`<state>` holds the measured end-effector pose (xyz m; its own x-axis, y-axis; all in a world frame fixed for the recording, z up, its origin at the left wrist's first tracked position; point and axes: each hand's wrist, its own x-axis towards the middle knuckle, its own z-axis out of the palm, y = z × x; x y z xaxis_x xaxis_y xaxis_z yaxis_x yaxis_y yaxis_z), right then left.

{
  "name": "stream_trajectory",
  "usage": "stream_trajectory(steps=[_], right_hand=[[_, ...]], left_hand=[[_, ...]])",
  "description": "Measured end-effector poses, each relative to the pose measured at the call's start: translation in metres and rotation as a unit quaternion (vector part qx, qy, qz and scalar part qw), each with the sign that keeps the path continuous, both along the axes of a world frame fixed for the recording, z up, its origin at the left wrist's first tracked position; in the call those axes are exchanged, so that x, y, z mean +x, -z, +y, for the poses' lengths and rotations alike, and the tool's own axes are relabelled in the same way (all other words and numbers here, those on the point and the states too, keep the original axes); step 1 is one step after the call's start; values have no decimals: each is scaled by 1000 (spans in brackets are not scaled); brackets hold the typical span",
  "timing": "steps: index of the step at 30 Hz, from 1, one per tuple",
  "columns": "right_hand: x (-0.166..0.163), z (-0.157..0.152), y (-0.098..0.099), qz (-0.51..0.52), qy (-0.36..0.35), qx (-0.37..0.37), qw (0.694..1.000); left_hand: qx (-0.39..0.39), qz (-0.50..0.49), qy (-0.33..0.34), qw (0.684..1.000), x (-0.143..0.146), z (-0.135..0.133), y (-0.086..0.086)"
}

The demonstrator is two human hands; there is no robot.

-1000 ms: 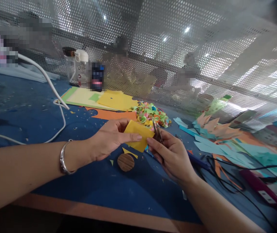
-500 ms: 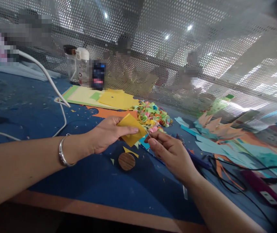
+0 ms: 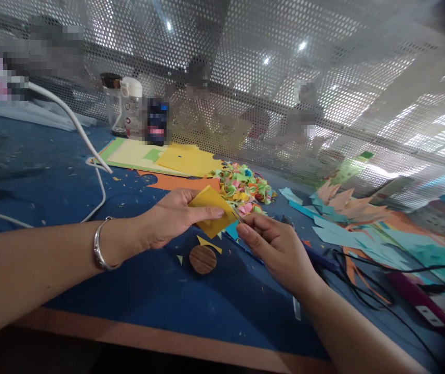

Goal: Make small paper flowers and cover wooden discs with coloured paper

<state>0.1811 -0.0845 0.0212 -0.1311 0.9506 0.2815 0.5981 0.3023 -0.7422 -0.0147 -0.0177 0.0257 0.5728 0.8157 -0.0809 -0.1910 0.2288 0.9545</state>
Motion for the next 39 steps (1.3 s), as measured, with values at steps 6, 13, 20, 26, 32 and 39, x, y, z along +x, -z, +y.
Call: stream_trajectory(steps=[6, 13, 20, 26, 32, 39], right_hand=[[-1, -1, -1, 1, 2, 6, 1000], [-3, -1, -3, -4, 6, -2, 1000], [-1, -1, -2, -23, 3, 12, 1000], [0, -1, -2, -26, -3, 18, 999], [1, -1, 0, -26, 0, 7, 1000], [2, -1, 2, -35, 4, -18, 999]], left_hand=[[24, 6, 6, 1000, -1, 1, 2], [29, -1, 14, 999, -1, 0, 4], [26, 5, 5, 1000, 0, 0, 3], [21, 6, 4, 1000, 0, 0, 2], [28, 9, 5, 1000, 0, 0, 4], [47, 27, 10, 998, 0, 0, 4]])
